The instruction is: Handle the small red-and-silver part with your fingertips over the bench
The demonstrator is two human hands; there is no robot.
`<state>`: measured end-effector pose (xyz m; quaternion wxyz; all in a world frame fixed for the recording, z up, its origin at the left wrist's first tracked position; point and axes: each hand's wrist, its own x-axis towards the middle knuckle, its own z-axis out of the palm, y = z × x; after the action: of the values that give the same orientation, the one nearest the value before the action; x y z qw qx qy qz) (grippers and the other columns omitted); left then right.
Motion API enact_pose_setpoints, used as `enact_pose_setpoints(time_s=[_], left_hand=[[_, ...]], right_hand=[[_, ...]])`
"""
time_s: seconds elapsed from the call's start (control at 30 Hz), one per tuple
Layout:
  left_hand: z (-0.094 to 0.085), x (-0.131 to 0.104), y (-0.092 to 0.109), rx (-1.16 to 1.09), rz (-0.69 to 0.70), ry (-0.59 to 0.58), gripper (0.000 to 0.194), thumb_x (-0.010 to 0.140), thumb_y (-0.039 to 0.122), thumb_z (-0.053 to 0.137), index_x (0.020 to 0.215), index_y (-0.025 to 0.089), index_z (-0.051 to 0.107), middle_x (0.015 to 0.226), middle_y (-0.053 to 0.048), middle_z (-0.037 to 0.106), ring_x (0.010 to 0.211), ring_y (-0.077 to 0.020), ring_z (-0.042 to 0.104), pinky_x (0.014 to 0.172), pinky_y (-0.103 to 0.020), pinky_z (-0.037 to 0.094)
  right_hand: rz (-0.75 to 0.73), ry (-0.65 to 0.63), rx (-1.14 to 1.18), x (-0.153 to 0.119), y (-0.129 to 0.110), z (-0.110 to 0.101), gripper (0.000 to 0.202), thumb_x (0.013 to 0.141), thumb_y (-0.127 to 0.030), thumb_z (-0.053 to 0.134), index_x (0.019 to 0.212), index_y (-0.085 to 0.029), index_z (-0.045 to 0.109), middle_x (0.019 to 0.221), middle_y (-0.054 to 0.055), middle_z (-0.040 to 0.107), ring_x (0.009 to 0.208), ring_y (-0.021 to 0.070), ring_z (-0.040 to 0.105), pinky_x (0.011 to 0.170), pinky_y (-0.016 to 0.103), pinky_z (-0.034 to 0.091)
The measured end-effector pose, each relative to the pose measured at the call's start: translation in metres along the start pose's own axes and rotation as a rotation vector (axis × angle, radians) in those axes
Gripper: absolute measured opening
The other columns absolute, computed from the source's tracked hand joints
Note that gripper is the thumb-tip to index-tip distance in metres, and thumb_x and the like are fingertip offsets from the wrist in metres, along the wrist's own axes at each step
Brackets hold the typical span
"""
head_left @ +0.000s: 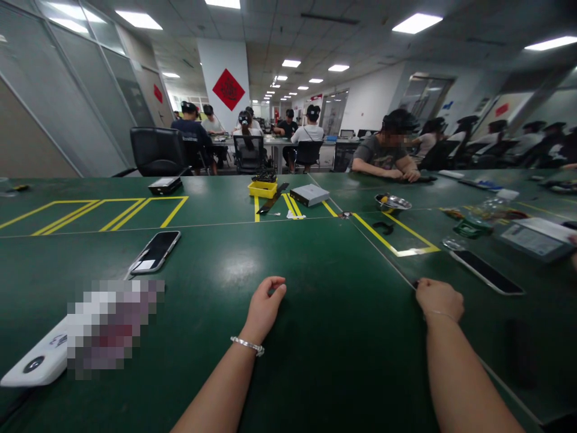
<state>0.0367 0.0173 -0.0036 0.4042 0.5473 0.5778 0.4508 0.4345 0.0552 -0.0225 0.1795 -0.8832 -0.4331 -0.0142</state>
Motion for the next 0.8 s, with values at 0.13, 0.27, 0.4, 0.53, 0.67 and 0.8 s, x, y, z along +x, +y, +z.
enact_pose_setpoints(time_s=[0.13,0.27,0.4,0.53,0.67,0.8], left_hand=[[0.001,0.0,0.0,0.028,0.01,-0.009,0.027,0.072,0.037,0.045,0.09,0.019,0.056,0.091,-0.003,0.059,0.085,-0.0154,0.053,0.077,-0.029,0.039],[0.004,-0.001,-0.003,0.09,0.053,-0.038,0.028,0.073,0.037,0.044,0.092,0.021,0.055,0.095,-0.003,0.058,0.086,-0.0155,0.053,0.077,-0.029,0.04],[0.005,-0.001,-0.006,0.179,0.126,-0.055,0.03,0.074,0.037,0.043,0.097,0.022,0.054,0.099,-0.003,0.057,0.092,-0.016,0.052,0.08,-0.03,0.04],[0.006,-0.001,-0.008,0.283,0.25,-0.104,0.033,0.074,0.035,0.044,0.104,0.024,0.051,0.108,-0.003,0.054,0.103,-0.0156,0.046,0.09,-0.032,0.034],[0.005,-0.003,-0.008,0.307,0.259,-0.126,0.035,0.075,0.035,0.043,0.108,0.024,0.049,0.112,-0.002,0.052,0.106,-0.0149,0.044,0.094,-0.031,0.031],[0.003,-0.003,-0.005,0.242,0.171,-0.102,0.034,0.074,0.037,0.043,0.106,0.026,0.051,0.11,-0.001,0.054,0.101,-0.0149,0.048,0.089,-0.03,0.035]], right_hand=[[-0.017,0.146,-0.04,-0.011,-0.021,-0.006,0.046,0.074,-0.036,0.034,0.109,-0.012,0.051,0.108,0.019,0.049,0.097,0.0348,0.044,0.071,0.047,0.038],[-0.495,0.194,0.054,-0.042,-0.071,-0.008,0.05,0.077,-0.032,0.033,0.119,-0.006,0.038,0.113,0.018,0.046,0.105,0.0271,0.04,0.086,0.042,0.032],[-0.882,-0.012,0.188,-0.102,-0.132,0.003,0.046,0.081,-0.033,0.029,0.12,-0.01,0.038,0.118,0.013,0.046,0.111,0.0215,0.036,0.092,0.038,0.029],[-1.261,-0.226,0.227,-0.159,-0.17,0.012,0.043,0.08,-0.035,0.031,0.117,-0.016,0.043,0.121,0.008,0.044,0.115,0.0196,0.032,0.094,0.036,0.028],[-1.283,-0.209,0.18,-0.152,-0.17,0.001,0.033,0.08,-0.031,0.033,0.104,-0.02,0.054,0.108,0.005,0.054,0.105,0.0179,0.042,0.091,0.034,0.03],[-0.639,0.072,-0.001,-0.082,-0.121,-0.017,0.035,0.077,-0.031,0.034,0.099,-0.013,0.056,0.094,0.014,0.054,0.089,0.0241,0.048,0.077,0.039,0.038]])
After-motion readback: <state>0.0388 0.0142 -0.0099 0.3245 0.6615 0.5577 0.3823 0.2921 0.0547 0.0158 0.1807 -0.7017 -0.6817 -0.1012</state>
